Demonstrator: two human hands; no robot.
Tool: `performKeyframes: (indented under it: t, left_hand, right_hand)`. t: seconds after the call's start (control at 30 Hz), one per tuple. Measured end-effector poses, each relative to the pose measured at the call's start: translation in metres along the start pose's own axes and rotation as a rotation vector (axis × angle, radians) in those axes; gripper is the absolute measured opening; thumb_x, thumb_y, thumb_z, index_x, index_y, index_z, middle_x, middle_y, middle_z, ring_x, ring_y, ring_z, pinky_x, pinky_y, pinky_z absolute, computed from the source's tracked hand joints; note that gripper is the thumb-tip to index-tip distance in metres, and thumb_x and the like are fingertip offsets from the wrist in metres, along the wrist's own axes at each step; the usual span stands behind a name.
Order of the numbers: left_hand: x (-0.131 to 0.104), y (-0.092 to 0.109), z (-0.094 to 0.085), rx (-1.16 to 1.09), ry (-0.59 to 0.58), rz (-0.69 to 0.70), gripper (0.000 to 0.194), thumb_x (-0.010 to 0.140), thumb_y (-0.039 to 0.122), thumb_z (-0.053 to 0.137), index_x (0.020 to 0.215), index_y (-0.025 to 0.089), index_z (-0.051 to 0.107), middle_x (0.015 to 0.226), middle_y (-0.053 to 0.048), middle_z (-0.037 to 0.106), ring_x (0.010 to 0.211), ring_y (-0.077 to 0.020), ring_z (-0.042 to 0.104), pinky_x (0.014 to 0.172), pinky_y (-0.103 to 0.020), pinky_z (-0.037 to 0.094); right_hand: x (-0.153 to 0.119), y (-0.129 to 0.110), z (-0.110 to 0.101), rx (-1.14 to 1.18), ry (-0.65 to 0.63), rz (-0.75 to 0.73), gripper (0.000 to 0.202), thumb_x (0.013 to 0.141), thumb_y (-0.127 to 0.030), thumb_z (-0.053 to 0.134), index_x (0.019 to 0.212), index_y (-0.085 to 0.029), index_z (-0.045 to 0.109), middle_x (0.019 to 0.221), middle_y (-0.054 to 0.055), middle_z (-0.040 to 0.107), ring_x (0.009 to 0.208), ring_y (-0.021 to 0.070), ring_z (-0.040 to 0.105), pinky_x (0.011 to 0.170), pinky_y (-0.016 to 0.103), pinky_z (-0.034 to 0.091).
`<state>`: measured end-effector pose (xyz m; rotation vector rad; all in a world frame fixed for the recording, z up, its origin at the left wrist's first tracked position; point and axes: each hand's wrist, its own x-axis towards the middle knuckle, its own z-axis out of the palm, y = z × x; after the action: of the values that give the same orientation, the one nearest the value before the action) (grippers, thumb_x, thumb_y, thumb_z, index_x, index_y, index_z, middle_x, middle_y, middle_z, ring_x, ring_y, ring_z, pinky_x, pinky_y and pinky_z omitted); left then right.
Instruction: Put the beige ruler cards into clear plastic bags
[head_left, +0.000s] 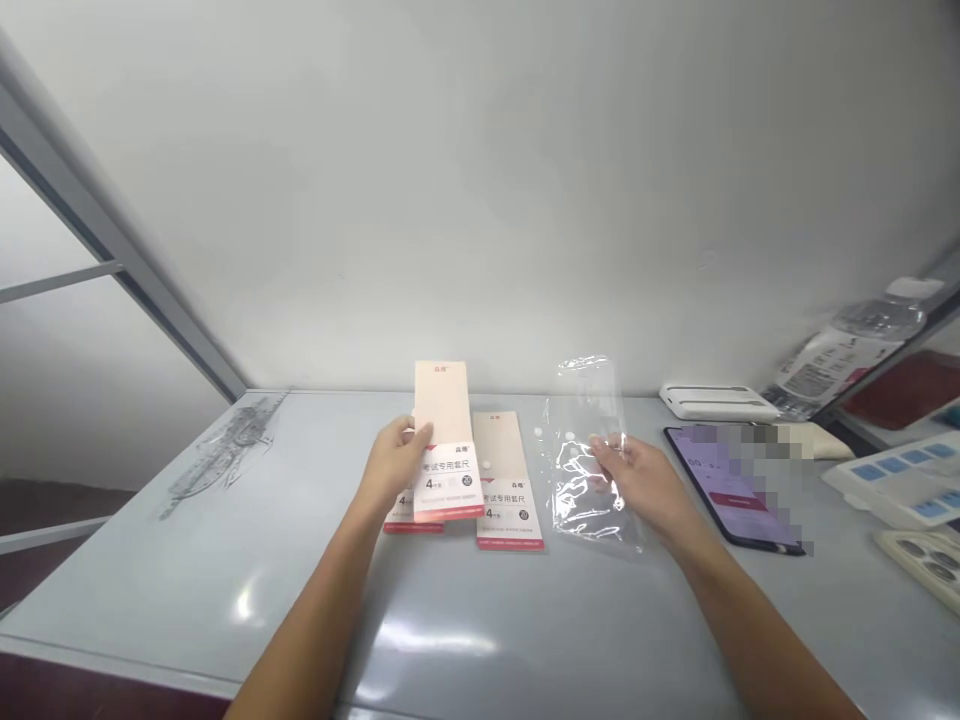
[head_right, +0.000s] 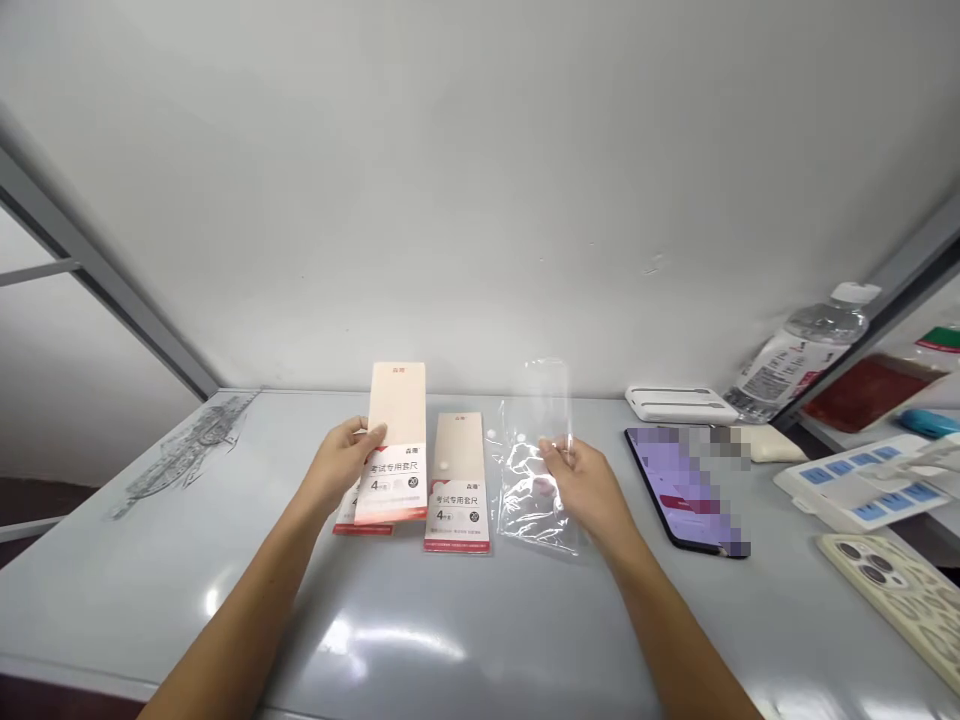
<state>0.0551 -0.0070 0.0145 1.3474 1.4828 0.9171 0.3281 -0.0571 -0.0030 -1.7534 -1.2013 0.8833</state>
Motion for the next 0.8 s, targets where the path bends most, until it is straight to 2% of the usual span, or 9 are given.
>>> performKeyframes:
  t: [0.07, 0.13, 0.23, 0.3, 0.43, 0.53, 0.6, 0.7, 0.8]
  left_hand:
    - [0.01, -0.007, -0.014, 0.18, 0.076, -0.057, 0.028, 0.071, 0.045, 0.05, 0.078, 0.018, 0.053, 0.071, -0.004, 0.063, 0.058, -0.0163, 0.058, 0.05, -0.024, 0.039]
    - [0.017, -0.015, -0.023, 0.385, 0.119, -0.126, 0.023, 0.07, 0.039, 0.05, 0.079, 0.018, 0.055, 0.075, -0.005, 0.064, 0.064, -0.0181, 0.059, 0.052, -0.025, 0.038]
    - [0.02, -0.024, -0.029, 0.673, 0.143, -0.197, 0.024, 0.07, 0.037, 0.048, 0.084, 0.019, 0.056, 0.08, -0.007, 0.064, 0.069, -0.0214, 0.059, 0.055, -0.027, 0.037]
    - [0.019, -0.026, -0.027, 0.817, 0.19, -0.174, 0.029, 0.073, 0.037, 0.044, 0.092, 0.019, 0.056, 0.09, -0.01, 0.061, 0.076, -0.0236, 0.057, 0.058, -0.029, 0.038]
    - [0.008, -0.02, -0.005, 0.94, 0.266, 0.054, 0.037, 0.078, 0.038, 0.037, 0.106, 0.017, 0.051, 0.105, -0.013, 0.054, 0.097, -0.0258, 0.05, 0.065, -0.03, 0.038]
    - [-0.006, -0.016, 0.026, 0.931, 0.122, 0.252, 0.043, 0.077, 0.05, 0.04, 0.105, 0.019, 0.051, 0.097, -0.01, 0.056, 0.091, -0.0228, 0.051, 0.068, -0.029, 0.039]
    - [-0.016, -0.015, 0.046, 0.958, 0.035, 0.326, 0.041, 0.073, 0.053, 0.045, 0.093, 0.019, 0.055, 0.086, -0.008, 0.056, 0.087, -0.0236, 0.051, 0.066, -0.029, 0.039]
    - [-0.023, -0.017, 0.065, 0.985, -0.01, 0.334, 0.026, 0.077, 0.04, 0.044, 0.075, 0.017, 0.056, 0.076, -0.009, 0.055, 0.078, -0.0227, 0.052, 0.06, -0.029, 0.038]
    - [-0.024, -0.019, 0.066, 1.003, -0.032, 0.35, 0.021, 0.078, 0.021, 0.039, 0.063, 0.016, 0.053, 0.068, -0.01, 0.053, 0.069, -0.0213, 0.053, 0.056, -0.029, 0.037]
  right_hand:
    - [0.01, 0.009, -0.003, -0.147, -0.035, 0.026, 0.037, 0.074, -0.052, 0.046, 0.08, -0.017, 0.058, 0.057, 0.001, 0.06, 0.047, 0.0158, 0.053, 0.045, 0.026, 0.037]
    - [0.018, 0.019, -0.002, -0.308, -0.038, 0.051, 0.035, 0.075, -0.049, 0.044, 0.083, -0.018, 0.059, 0.059, 0.003, 0.062, 0.055, 0.0187, 0.057, 0.05, 0.028, 0.039]
    - [0.026, 0.03, 0.002, -0.554, 0.073, 0.073, 0.037, 0.074, -0.048, 0.044, 0.092, -0.019, 0.058, 0.081, 0.009, 0.066, 0.076, 0.0253, 0.06, 0.059, 0.032, 0.041]
    - [0.026, 0.033, 0.004, -0.641, 0.105, 0.05, 0.042, 0.076, -0.047, 0.042, 0.104, -0.018, 0.054, 0.09, 0.012, 0.065, 0.084, 0.0281, 0.059, 0.063, 0.034, 0.042]
    - [0.022, 0.033, 0.006, -0.765, 0.141, -0.01, 0.051, 0.08, -0.041, 0.037, 0.121, -0.011, 0.043, 0.099, 0.016, 0.062, 0.09, 0.0304, 0.058, 0.068, 0.037, 0.042]
    - [0.018, 0.031, 0.005, -0.827, 0.179, -0.037, 0.05, 0.082, -0.036, 0.035, 0.124, -0.01, 0.041, 0.105, 0.018, 0.059, 0.091, 0.0307, 0.057, 0.069, 0.038, 0.041]
    - [0.016, 0.03, 0.004, -0.863, 0.203, -0.054, 0.049, 0.082, -0.035, 0.035, 0.123, -0.009, 0.042, 0.107, 0.019, 0.057, 0.093, 0.0306, 0.056, 0.07, 0.039, 0.041]
    - [0.017, 0.028, 0.0, -0.876, 0.273, -0.113, 0.046, 0.081, -0.036, 0.038, 0.118, -0.01, 0.048, 0.104, 0.017, 0.057, 0.098, 0.0303, 0.052, 0.075, 0.039, 0.041]
    - [0.014, 0.021, 0.0, -0.72, 0.326, -0.215, 0.04, 0.079, -0.038, 0.041, 0.109, -0.014, 0.055, 0.097, 0.012, 0.059, 0.095, 0.0264, 0.052, 0.078, 0.036, 0.04]
